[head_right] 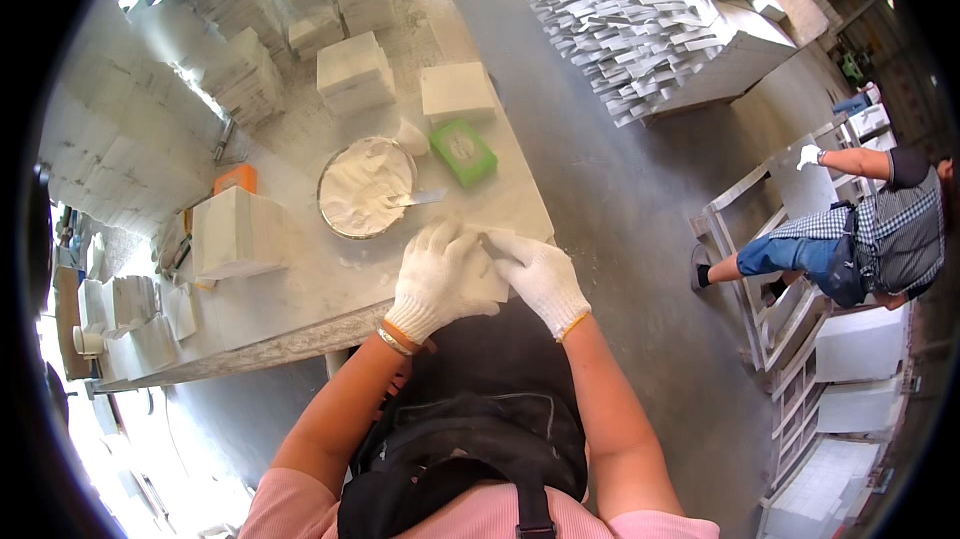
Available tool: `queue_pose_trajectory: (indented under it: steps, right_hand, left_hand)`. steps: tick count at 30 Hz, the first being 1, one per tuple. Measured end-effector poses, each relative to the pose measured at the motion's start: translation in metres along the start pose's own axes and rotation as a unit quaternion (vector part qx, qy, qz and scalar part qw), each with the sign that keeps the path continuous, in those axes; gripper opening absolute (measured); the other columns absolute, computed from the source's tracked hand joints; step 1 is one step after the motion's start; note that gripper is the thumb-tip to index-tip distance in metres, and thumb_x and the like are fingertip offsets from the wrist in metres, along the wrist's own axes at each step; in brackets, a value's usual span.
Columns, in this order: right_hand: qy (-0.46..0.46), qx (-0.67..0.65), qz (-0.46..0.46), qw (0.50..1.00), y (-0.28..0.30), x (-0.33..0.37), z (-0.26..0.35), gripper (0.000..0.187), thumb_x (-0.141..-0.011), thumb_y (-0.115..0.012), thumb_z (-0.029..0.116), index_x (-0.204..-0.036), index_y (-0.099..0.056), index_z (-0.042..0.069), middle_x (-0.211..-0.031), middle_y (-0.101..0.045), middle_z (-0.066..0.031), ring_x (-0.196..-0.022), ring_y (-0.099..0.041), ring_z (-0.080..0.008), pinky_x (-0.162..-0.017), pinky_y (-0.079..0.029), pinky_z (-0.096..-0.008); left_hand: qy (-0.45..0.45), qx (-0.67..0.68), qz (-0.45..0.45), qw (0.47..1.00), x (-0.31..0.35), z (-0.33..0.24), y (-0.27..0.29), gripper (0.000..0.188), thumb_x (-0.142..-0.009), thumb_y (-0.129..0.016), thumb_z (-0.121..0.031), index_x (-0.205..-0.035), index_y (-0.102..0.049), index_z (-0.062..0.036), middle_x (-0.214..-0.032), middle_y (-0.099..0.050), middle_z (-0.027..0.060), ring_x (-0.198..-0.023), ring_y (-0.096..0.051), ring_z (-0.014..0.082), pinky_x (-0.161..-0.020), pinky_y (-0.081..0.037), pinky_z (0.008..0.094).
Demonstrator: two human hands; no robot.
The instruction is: The person repeatedly scrapes and sands small white rectangular tiles at a workbench. Using a metal scraper and a green sanding block, they remove residue and smooth edges, then place finished tiles into a nearby rack. The process is repeated for multiple tiles in a warehouse setting.
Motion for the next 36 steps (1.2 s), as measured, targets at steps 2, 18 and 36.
queue_pose_trajectory:
  steps: [2, 18, 36]
  right_hand:
    - [-0.014, -0.060, 0.021, 0.998, 0.003, 0.012, -0.009, 0.042, -0.088, -0.071, 0.014, -0.130, -0.068, 0.007, -0.111, -0.076, -0.0129, -0.090, -0.073, -0.0212, -0.080, -0.056, -0.0318]
    - [0.072, 0.139, -0.248, 0.956, 0.051, -0.015, -0.071, 0.020, -0.086, -0.068, 0.015, -0.106, -0.069, 0.008, -0.100, -0.073, -0.0143, -0.094, -0.070, -0.0330, -0.083, -0.055, -0.0425]
    - [-0.071, -0.233, -0.080, 0.967, 0.067, 0.031, -0.067, 0.024, -0.092, -0.070, 0.008, -0.115, -0.070, 0.003, -0.095, -0.072, -0.0055, -0.081, -0.067, -0.0111, -0.070, -0.054, -0.0264]
  left_hand:
    - [-0.007, 0.000, 0.001, 1.000, -0.001, 0.002, 0.000, 0.093, -0.049, -0.094, -0.043, -0.129, -0.058, -0.0084, -0.140, -0.050, 0.0173, -0.134, -0.045, 0.0414, -0.109, -0.040, 0.0533]
    - [0.167, -0.109, 0.025, 0.980, -0.011, -0.039, 0.010, 0.096, -0.065, -0.084, -0.054, -0.141, -0.052, -0.0053, -0.140, -0.050, 0.0228, -0.126, -0.051, 0.0394, -0.105, -0.042, 0.0491]
    - [-0.082, -0.040, 0.097, 0.991, -0.056, -0.016, -0.005, 0.090, -0.063, -0.084, -0.045, -0.139, -0.052, -0.0094, -0.141, -0.053, 0.0149, -0.134, -0.047, 0.0381, -0.112, -0.035, 0.0539]
Point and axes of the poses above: each hand's wrist, its own x-axis away from the middle knuckle, its own y-axis out of the back of the hand, z = x × y, the point moved 2 cm from there along -x, towards the middle knuckle
